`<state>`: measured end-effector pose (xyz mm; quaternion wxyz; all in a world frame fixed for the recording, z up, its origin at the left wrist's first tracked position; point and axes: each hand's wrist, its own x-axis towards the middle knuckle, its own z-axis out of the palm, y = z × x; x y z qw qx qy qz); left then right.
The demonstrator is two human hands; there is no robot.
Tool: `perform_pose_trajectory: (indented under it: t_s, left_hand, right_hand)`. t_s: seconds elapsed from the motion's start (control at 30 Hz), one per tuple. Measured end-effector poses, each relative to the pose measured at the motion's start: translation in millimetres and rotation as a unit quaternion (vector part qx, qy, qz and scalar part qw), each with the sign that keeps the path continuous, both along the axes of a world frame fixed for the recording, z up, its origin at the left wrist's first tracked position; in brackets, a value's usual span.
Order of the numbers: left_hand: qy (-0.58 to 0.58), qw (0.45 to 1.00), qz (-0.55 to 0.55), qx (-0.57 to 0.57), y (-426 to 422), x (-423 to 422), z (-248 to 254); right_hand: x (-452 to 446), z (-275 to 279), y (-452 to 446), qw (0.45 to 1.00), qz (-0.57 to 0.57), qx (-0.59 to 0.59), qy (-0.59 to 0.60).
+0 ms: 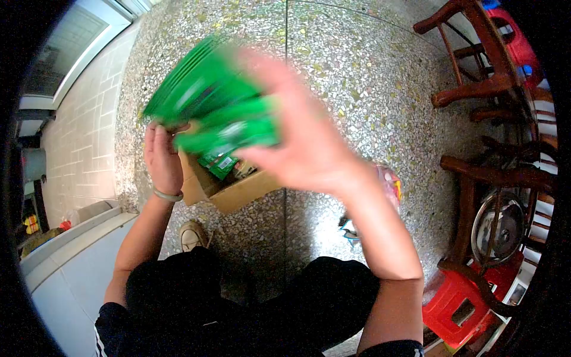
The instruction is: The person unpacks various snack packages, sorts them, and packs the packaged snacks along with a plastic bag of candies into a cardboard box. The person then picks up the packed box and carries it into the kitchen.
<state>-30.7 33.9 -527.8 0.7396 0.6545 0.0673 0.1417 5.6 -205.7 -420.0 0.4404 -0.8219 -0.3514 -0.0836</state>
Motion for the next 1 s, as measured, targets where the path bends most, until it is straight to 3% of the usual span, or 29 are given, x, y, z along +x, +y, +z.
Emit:
perform_pose_trajectory:
  t_s: [0.1, 0.2, 0.27, 0.3, 0.37, 0.4, 0.47, 0.5, 0.53, 0.6, 0.67, 0.73, 0.83, 0.87, 1.0]
  left_hand:
    - [0.001, 0.997, 0.0, -0.073, 4, -3, 6]
    - [0.004, 0.999, -0.035, -0.03, -1, -14, -11]
    - [0.004, 0.994, -0.091, 0.054, -5, -25, -21]
    - [-0.051, 0.964, -0.138, 0.22, 2, -26, -24]
    - [-0.093, 0.91, -0.167, 0.368, -15, -26, -4]
    - [-0.091, 0.911, -0.166, 0.366, -20, -24, -3]
    - [-0.074, 0.815, -0.166, 0.55, -29, -24, -5]
    - [-0.074, 0.818, -0.17, 0.545, -28, -25, -9]
    - [-0.075, 0.803, -0.217, 0.551, -24, -26, -14]
    - [-0.088, 0.777, -0.262, 0.566, -23, -27, -16]
    - [-0.085, 0.777, -0.249, 0.571, -28, -27, -10]
    - [-0.078, 0.778, -0.236, 0.577, -29, -26, -11]
    - [-0.074, 0.766, -0.254, 0.586, -26, -26, -15]
    - [-0.072, 0.765, -0.25, 0.589, -24, -25, -15]
    - [-0.09, 0.769, -0.264, 0.574, -22, -23, -15]
  right_hand:
    - [-5, -47, 46, 0.964, 0.109, -0.243, 0.022]
    - [-19, -107, 50, 0.947, 0.078, -0.307, 0.049]
    - [-18, -116, 40, 0.978, 0.008, -0.208, 0.028]
    - [-15, -109, 34, 0.977, 0.01, -0.209, 0.03]
    - [-5, -87, 17, 0.983, 0.052, -0.045, 0.172]
    - [2, -87, 4, 0.988, 0.003, 0.004, 0.154]
    - [19, -97, -31, 0.97, -0.145, 0.089, 0.176]
    - [25, -114, -50, 0.938, -0.244, 0.123, 0.211]
    - [28, -132, -66, 0.938, -0.251, 0.118, 0.209]
    - [25, -178, -94, 0.911, -0.329, -0.097, 0.229]
    - [2, -210, -77, 0.95, -0.228, -0.171, 0.128]
    - [-18, -215, -48, 0.911, -0.167, -0.32, 0.198]
    - [-27, -220, -46, 0.895, -0.089, -0.384, 0.208]
    - [-21, -218, -49, 0.874, -0.103, -0.413, 0.236]
    - [-24, -222, -95, 0.886, -0.149, -0.374, 0.228]
